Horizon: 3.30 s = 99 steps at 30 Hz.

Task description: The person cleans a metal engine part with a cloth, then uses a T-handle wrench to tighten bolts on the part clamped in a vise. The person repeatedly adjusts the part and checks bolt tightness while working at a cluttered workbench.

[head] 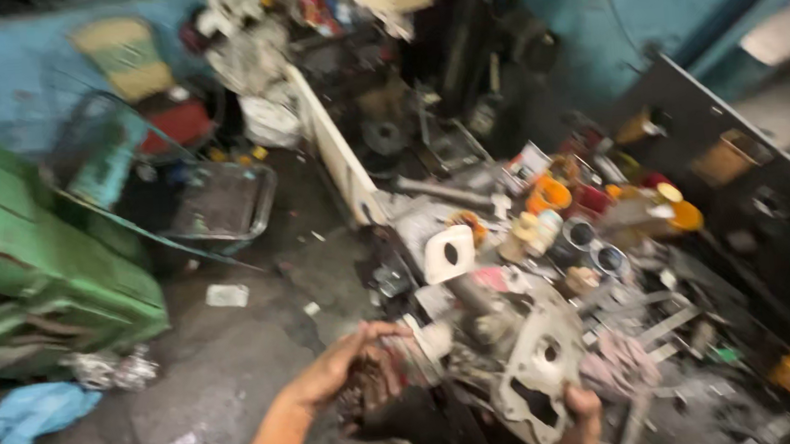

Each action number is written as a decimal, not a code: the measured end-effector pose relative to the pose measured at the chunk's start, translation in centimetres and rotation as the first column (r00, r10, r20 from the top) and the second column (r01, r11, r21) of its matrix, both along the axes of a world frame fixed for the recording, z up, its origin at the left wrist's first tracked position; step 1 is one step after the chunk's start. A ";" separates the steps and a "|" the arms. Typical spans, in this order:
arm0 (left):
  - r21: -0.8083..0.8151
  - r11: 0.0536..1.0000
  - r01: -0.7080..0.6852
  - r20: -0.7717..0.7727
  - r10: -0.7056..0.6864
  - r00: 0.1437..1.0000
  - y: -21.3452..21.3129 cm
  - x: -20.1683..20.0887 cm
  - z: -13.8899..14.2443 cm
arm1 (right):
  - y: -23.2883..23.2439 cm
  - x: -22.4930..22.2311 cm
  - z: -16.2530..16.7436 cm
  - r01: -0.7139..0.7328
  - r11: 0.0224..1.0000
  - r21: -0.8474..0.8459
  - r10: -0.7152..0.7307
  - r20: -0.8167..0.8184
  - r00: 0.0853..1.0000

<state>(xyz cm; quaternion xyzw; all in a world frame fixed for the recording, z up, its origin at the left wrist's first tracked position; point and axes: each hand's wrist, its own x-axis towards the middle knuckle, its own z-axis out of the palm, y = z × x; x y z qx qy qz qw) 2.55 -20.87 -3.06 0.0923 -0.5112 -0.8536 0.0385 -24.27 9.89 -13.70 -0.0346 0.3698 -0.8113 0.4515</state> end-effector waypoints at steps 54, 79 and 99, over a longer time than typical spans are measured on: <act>-0.631 0.626 -0.459 -0.104 0.518 0.849 2.0 -4.2 -3.7 | -1.1 7.8 7.3 -0.311 0.665 0.679 0.674 -0.366 0.642; 0.420 0.893 -0.162 -0.367 0.331 0.869 9.7 -3.2 1.3 | 6.1 8.8 20.7 -0.342 0.895 0.288 0.383 -0.099 0.918; 0.804 0.537 -0.254 -0.101 0.545 0.832 16.0 -1.2 -1.1 | 0.5 9.9 20.9 -0.509 0.748 -0.425 -0.031 -0.789 0.613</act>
